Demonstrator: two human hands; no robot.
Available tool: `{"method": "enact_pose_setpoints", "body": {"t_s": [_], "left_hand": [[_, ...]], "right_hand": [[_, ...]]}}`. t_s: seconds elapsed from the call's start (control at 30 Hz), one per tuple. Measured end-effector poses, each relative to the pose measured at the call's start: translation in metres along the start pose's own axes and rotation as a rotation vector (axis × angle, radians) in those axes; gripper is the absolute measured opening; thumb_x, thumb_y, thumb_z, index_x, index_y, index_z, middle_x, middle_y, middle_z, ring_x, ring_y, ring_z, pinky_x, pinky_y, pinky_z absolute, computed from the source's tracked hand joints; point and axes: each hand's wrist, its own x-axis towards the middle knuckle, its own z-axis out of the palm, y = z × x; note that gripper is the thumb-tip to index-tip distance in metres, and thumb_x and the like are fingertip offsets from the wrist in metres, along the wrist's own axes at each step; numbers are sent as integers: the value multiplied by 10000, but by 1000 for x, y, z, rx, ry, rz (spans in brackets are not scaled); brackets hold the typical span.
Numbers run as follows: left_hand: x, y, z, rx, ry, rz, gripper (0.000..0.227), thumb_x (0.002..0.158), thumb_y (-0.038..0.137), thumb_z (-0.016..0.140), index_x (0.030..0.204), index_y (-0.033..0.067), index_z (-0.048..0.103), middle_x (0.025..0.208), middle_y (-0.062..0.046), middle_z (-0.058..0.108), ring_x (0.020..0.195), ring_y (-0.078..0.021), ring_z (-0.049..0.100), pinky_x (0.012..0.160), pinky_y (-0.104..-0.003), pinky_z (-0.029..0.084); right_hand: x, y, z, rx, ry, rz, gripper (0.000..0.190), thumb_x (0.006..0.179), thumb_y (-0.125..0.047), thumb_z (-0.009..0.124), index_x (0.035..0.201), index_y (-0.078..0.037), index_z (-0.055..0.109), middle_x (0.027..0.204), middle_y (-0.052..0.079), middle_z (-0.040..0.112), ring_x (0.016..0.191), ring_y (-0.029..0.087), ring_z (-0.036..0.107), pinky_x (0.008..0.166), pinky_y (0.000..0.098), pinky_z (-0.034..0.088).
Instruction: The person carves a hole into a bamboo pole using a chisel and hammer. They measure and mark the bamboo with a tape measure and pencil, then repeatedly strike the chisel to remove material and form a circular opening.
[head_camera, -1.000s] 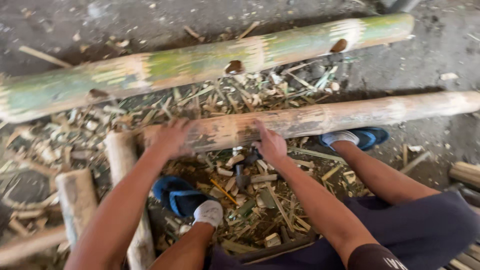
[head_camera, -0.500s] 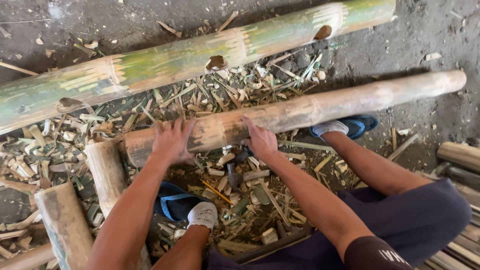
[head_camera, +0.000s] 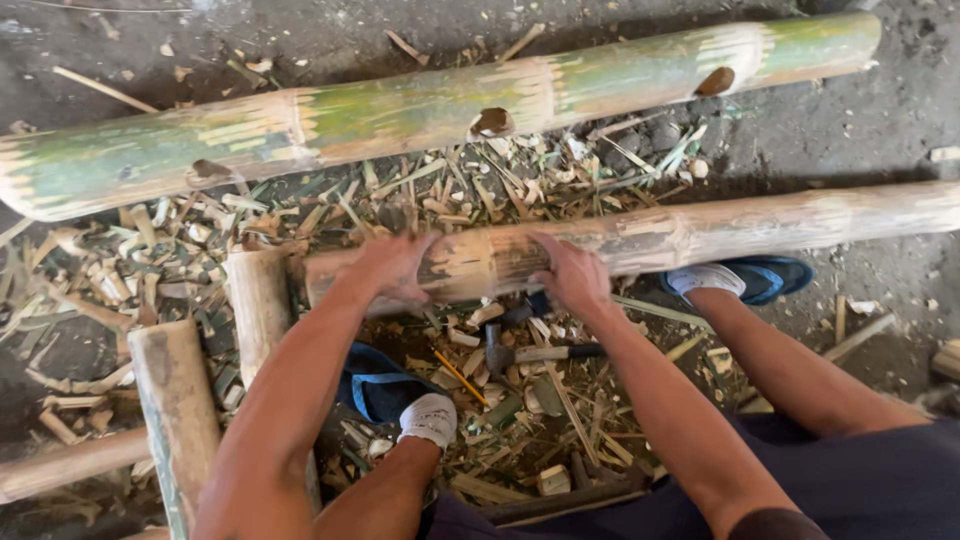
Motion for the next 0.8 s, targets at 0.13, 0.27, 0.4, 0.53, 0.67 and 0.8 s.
{"method": "enact_pose_setpoints", "body": {"t_s": [0.13, 0.27, 0.4, 0.53, 0.67, 0.8], "left_hand": [[10, -16, 15, -283, 10, 62, 1149, 673, 651, 839, 1601, 231, 307, 1533, -120, 518, 1322, -385, 592, 1166, -488, 444], [-4, -2, 51, 92, 427, 135, 935, 860, 687, 742, 1544, 270, 259, 1589, -197, 276, 1398, -508, 394, 1132, -728, 272], [-2, 21, 45, 226, 260, -137, 1224, 759, 616, 813, 1645, 227, 64, 1590, -259, 266, 1406, -497, 363, 1091, -708, 333], [1, 26, 31, 62, 78, -141, 1317, 677, 618, 859, 1657, 267, 53, 1618, -269, 282, 1352, -475, 472, 1101, -623, 428], [-1, 27, 39, -70, 50, -173, 1321, 628, 642, 882, 1641, 338, 91, 1559, -191, 389, 1376, -432, 463, 1138, -641, 384], [1, 28, 50, -89, 131, -166, 1325, 593, 633, 917, 1620, 326, 137, 1549, -202, 392, 1423, -443, 396, 1128, -656, 357]], "right_hand": [[8, 14, -9, -112, 404, -286, 628, 936, -316, 734, 1492, -250, 448, 1400, 73, 565, 1331, 294, 493, 1122, 502, 424], [8, 10, 14, -290, 98, -312, 897, 866, -314, 742, 1593, -280, 218, 1668, 59, 143, 1528, 309, 109, 1200, 621, 128], [22, -12, 6, -507, 165, -284, 1167, 772, -260, 842, 1650, -336, 78, 1727, 22, 82, 1576, 268, 61, 1240, 572, 76], [29, -14, -30, -391, -149, -215, 1271, 671, -425, 927, 1627, -346, 94, 1712, 5, 101, 1582, 252, 55, 1276, 594, 33], [31, -1, -47, -392, -190, -336, 1277, 623, -442, 942, 1616, -340, 145, 1679, -1, 199, 1575, 230, 148, 1293, 576, 75], [29, 13, -17, -336, 7, -429, 1214, 639, -440, 920, 1613, -301, 210, 1661, 67, 234, 1511, 329, 210, 1152, 637, 112]]}}
